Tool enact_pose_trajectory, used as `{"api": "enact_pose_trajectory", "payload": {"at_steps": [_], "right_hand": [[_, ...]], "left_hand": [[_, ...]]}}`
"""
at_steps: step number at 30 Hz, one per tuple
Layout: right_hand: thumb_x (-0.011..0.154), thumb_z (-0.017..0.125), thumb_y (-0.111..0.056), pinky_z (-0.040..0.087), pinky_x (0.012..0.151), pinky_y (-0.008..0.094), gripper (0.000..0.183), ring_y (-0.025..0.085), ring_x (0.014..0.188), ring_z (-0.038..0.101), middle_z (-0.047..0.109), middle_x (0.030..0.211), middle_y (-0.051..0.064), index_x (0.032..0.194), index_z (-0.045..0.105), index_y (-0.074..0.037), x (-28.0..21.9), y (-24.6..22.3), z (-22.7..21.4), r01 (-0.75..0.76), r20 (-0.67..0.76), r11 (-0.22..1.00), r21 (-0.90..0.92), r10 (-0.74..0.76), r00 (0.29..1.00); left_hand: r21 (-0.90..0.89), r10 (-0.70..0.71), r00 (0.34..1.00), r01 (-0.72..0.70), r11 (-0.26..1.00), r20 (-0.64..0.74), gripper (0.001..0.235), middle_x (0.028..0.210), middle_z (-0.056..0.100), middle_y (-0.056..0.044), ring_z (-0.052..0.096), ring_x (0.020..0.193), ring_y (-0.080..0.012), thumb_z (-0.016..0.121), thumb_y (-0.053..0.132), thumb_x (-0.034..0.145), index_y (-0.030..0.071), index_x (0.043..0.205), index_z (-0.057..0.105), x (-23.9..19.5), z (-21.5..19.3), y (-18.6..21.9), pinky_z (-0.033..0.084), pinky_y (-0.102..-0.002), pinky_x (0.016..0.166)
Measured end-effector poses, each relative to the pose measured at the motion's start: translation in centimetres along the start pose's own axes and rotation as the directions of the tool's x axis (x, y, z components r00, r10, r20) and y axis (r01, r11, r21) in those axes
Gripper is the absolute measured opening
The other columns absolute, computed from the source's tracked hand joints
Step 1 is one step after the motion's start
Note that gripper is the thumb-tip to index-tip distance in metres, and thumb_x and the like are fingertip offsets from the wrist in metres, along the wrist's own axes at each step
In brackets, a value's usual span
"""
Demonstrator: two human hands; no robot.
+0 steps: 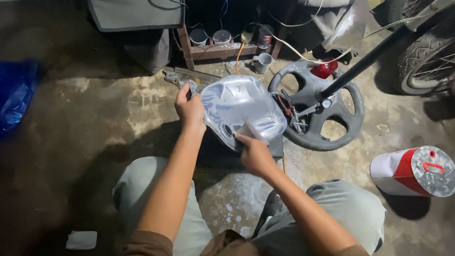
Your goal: The person sits on the floor and sands a silver metal part using a sanding block. They hold the part steady with one hand while moving the sanding block back and forth across the surface.
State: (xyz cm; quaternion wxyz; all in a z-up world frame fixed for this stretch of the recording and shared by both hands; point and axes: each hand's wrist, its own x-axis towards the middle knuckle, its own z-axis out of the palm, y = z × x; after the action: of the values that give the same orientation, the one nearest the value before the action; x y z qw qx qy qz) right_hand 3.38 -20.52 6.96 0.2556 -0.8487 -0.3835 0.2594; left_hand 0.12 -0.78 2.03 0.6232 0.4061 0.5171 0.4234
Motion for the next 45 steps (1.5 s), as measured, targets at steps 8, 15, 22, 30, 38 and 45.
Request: {"api": "enact_pose_trajectory", "payload": {"at_steps": [8, 15, 22, 30, 38, 45], "right_hand": [[0.098, 0.046, -0.038, 0.039, 0.111, 0.059, 0.053, 0.043, 0.134, 0.053, 0.062, 0.142, 0.019, 0.144, 0.061, -0.014, 1.3, 5.3, 3.1, 0.026, 0.087, 0.958, 0.285, -0.053, 0.995], [0.100, 0.044, -0.033, 0.040, 0.104, 0.058, 0.049, 0.032, 0.127, 0.061, 0.068, 0.134, 0.012, 0.142, 0.061, -0.016, 4.9, 11.1, 5.2, 0.207, -0.063, 0.878, -0.432, -0.259, 0.964], [0.090, 0.048, -0.026, 0.045, 0.091, 0.045, 0.044, 0.026, 0.112, 0.064, 0.071, 0.120, 0.003, 0.131, 0.065, -0.021, 5.8, 12.2, 4.7, 0.212, -0.171, 0.853, -0.476, -0.327, 0.930], [0.066, 0.068, -0.010, 0.057, 0.078, 0.045, 0.066, 0.031, 0.104, 0.066, 0.071, 0.119, 0.007, 0.131, 0.066, -0.015, 6.2, 13.8, 5.2, 0.058, -0.223, 0.815, -0.577, -0.226, 0.948], [0.068, 0.060, 0.008, 0.057, 0.090, 0.051, 0.070, 0.039, 0.116, 0.066, 0.065, 0.134, 0.015, 0.136, 0.063, -0.009, 4.9, 13.2, -0.1, -0.059, -0.294, 0.948, -0.312, -0.037, 0.955], [0.084, 0.059, -0.005, 0.060, 0.065, 0.043, 0.039, 0.027, 0.082, 0.073, 0.073, 0.098, 0.005, 0.121, 0.068, -0.016, 4.2, 12.5, 5.4, 0.139, -0.228, 0.747, -0.651, -0.366, 0.902]], "left_hand": [[0.025, 0.005, 0.998, -0.003, 1.000, -0.056, 0.056, 0.139, 0.061, -0.024, 0.056, 0.134, -0.0338, 0.063, -0.001, 0.082, 0.010, 0.137, 0.064, 0.1, -0.4, -0.2, 0.048, -0.042, 0.110], [0.033, 0.082, 0.997, -0.081, 0.996, -0.013, 0.053, 0.133, 0.066, -0.024, 0.062, 0.128, -0.0341, 0.065, -0.001, 0.080, 0.011, 0.131, 0.069, 1.2, -1.1, -0.6, 0.051, -0.043, 0.106], [0.037, 0.189, 0.972, -0.196, 0.980, 0.139, 0.058, 0.132, 0.064, -0.026, 0.059, 0.127, -0.0304, 0.064, -0.009, 0.080, -0.001, 0.137, 0.060, 4.0, -3.7, -2.5, 0.048, -0.042, 0.108], [0.025, 0.196, 0.965, -0.203, 0.979, 0.177, 0.051, 0.128, 0.071, -0.015, 0.064, 0.124, -0.0220, 0.067, -0.006, 0.083, 0.009, 0.132, 0.067, 5.1, -3.6, -3.1, 0.051, -0.036, 0.106], [-0.025, 0.196, 0.963, -0.194, 0.981, 0.183, 0.050, 0.135, 0.066, -0.017, 0.058, 0.132, -0.0253, 0.066, -0.004, 0.089, 0.009, 0.137, 0.063, 3.0, -1.7, -2.5, 0.047, -0.040, 0.111], [-0.013, 0.129, 0.988, -0.128, 0.992, 0.089, 0.051, 0.138, 0.063, -0.018, 0.057, 0.134, -0.0300, 0.065, 0.000, 0.089, 0.014, 0.138, 0.064, 1.4, -0.5, -1.7, 0.047, -0.042, 0.112]]}}
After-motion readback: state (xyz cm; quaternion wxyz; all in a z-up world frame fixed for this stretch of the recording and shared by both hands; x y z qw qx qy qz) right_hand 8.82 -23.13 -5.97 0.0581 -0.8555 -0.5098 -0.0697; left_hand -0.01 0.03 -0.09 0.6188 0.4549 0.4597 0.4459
